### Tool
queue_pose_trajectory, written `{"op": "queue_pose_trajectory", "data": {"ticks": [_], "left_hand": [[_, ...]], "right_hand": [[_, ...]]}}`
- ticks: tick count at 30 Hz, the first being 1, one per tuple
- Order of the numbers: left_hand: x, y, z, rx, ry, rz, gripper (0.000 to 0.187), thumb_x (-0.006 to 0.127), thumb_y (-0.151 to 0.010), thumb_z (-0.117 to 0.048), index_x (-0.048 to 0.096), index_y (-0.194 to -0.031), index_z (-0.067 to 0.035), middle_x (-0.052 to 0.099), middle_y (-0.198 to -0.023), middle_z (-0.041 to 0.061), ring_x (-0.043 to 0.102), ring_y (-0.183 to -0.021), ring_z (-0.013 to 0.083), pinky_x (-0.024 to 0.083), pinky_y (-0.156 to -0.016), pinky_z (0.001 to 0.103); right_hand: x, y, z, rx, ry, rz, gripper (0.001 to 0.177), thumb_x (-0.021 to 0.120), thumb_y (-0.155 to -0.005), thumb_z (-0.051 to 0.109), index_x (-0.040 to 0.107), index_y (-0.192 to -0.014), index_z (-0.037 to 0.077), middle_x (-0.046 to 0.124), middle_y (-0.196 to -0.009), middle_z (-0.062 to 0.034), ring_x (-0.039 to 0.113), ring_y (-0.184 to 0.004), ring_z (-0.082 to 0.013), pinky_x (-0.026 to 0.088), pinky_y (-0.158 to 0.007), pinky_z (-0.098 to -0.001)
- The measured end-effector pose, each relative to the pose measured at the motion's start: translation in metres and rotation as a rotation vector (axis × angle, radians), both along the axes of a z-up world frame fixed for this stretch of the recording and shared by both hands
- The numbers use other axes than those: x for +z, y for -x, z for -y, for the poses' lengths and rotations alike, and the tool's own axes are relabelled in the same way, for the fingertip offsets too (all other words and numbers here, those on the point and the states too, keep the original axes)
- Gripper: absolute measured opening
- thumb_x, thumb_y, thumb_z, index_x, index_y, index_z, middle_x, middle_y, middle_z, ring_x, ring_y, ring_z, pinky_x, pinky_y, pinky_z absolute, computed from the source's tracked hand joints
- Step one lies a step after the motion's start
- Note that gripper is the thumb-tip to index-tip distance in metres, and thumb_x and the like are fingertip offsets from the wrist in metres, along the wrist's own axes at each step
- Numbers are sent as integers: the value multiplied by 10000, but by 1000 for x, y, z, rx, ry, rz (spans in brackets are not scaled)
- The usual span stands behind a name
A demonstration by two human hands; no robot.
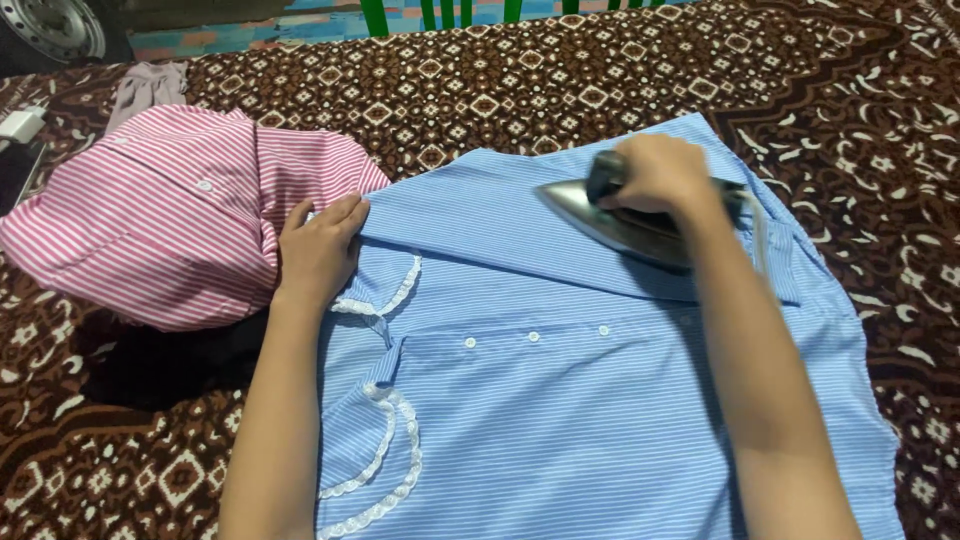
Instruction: The person irons a light blue striped shirt laid flat on a patterned brown surface. They use a handheld iron to smooth the collar, front placket, and body of the shirt, occasionally adjusting the fabric with the other hand. A pink striped shirt remains nearby but is not handled.
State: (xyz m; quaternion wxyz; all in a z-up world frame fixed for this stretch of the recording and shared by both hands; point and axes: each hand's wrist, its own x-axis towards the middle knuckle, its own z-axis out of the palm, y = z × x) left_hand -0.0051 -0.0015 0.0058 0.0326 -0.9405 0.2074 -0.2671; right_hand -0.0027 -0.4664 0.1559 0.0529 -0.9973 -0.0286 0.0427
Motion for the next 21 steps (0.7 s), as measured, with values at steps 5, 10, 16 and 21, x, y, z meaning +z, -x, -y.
{"op": "queue_pose_trajectory", "data": {"ticks": [5, 10, 16, 21], "left_hand": [[2, -1, 0, 19, -25, 34, 532, 705, -874, -229, 640, -1399, -285, 667, -1405, -106, 577, -1349, 44, 309, -1189, 424], [-8, -7, -3, 6, 22, 8, 539, 698, -870, -219, 637, -1402, -280, 661, -1416, -94, 567, -1361, 61, 284, -1201, 450], [-11, -9, -3, 28, -12, 22, 559, 710, -863, -244, 625, -1413, -293, 655, -1417, -116, 558, -1362, 39, 282, -1209, 445], [-5, -7, -4, 6, -13, 1, 568, 700, -863, -232, 611, -1422, -280, 641, -1430, -99, 554, -1364, 54, 288, -1194, 445]], "right_hand": [[0, 11, 46, -89, 86, 28, 530, 872, -664, 477, 786, -1014, 88, 783, -944, -231, 735, -1019, -475, 559, -830, -542], [5, 8, 27, -95, 92, -38, 517, 850, -677, 506, 790, -1061, 165, 786, -1025, -195, 713, -1108, -430, 548, -901, -531], [-11, -26, -54, 140, 26, 74, 553, 878, -632, 552, 784, -1045, 197, 773, -967, -181, 721, -1043, -435, 561, -856, -539], [-48, -73, -126, 240, 20, 200, 564, 912, -554, 594, 775, -957, 224, 754, -847, -101, 749, -922, -379, 576, -765, -502]]}}
